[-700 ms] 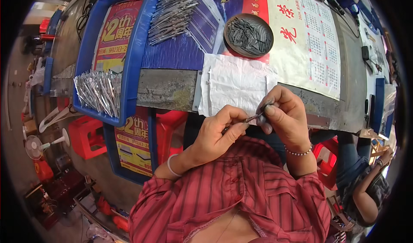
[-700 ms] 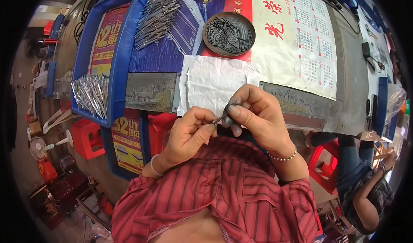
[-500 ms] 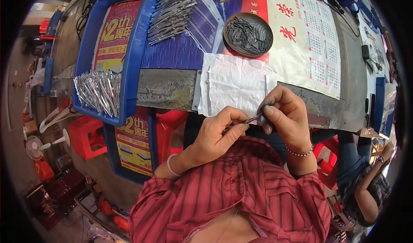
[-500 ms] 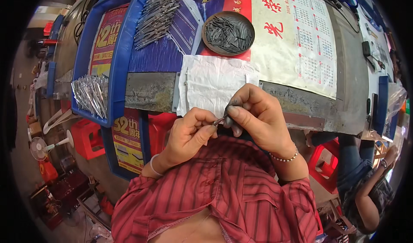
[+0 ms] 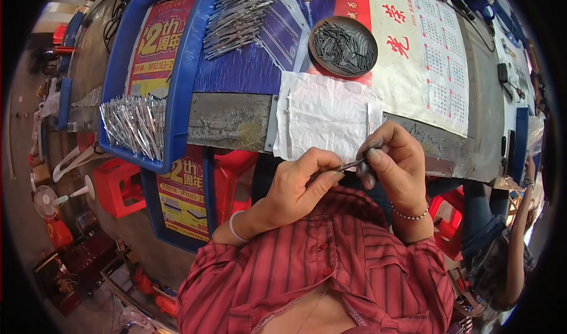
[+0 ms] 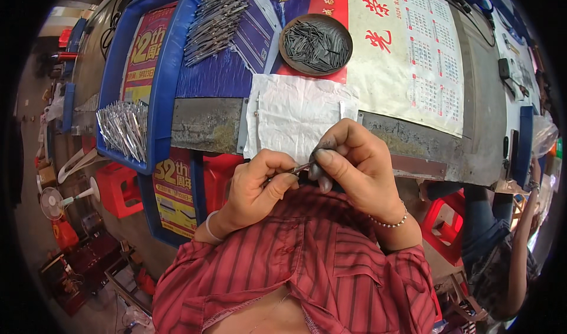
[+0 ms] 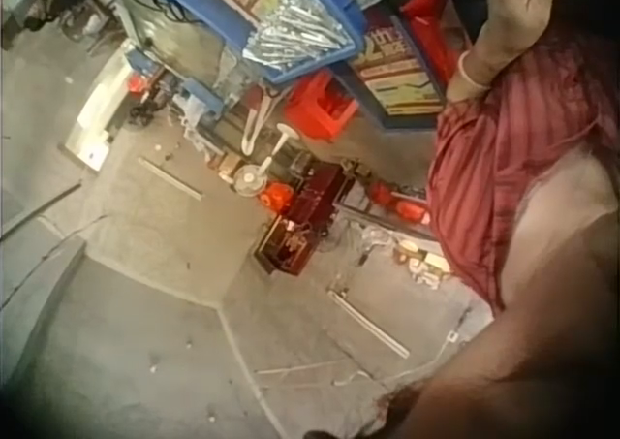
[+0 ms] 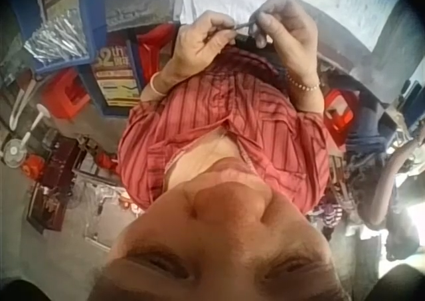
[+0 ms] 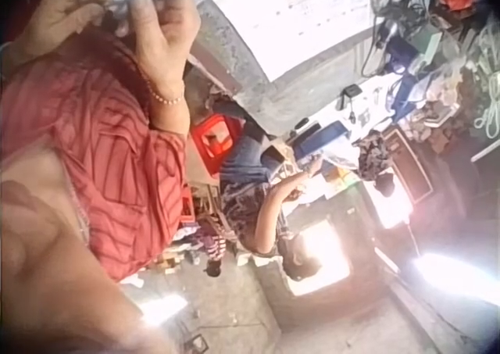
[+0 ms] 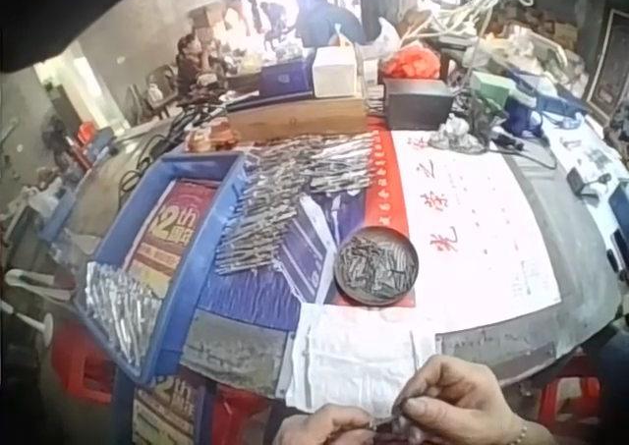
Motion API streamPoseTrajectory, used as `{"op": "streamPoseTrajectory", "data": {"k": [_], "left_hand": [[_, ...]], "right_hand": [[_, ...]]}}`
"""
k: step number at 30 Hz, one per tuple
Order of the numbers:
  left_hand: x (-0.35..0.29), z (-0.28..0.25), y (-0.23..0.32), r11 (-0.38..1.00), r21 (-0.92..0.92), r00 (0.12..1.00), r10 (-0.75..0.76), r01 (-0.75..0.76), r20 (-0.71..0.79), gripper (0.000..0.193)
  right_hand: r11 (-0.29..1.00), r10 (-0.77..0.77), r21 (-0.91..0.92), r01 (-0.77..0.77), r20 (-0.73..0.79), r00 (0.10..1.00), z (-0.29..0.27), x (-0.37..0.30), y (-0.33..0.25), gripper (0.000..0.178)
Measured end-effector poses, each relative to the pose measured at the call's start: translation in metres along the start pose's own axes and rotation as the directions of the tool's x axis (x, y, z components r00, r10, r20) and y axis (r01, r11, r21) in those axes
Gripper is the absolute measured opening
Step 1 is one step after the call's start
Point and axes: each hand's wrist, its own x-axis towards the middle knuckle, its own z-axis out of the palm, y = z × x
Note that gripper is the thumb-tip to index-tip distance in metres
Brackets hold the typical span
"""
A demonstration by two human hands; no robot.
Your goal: Assembling small metal components by manually placing metal rings onto pins at a workbench.
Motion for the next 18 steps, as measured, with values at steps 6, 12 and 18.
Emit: {"op": "streamPoseTrajectory", "data": {"k": [6, 12, 18], "left_hand": [[-0.0008, 0.0010, -0.0048, 0.993, 0.051, 0.994, 0.110, -0.109, -0.018, 0.012], [-0.0007, -0.0010, -0.0069, 0.987, 0.103, 0.992, 0.126, -0.125, -0.010, 0.013], [-0.0009, 0.0003, -0.0073, 0.984, 0.093, 0.986, 0.159, -0.155, -0.042, 0.014]], "right_hand": [[0.998, 0.036, -0.048, -0.035, 0.014, 0.999, 0.0005, -0.0008, 0.0061, 0.012], [0.994, -0.073, 0.085, 0.072, 0.002, 0.997, -0.0017, -0.0019, 0.0026, 0.010], [1.000, -0.017, -0.002, 0.017, 0.000, 1.000, 0.0009, -0.0037, 0.0036, 0.010]]}}
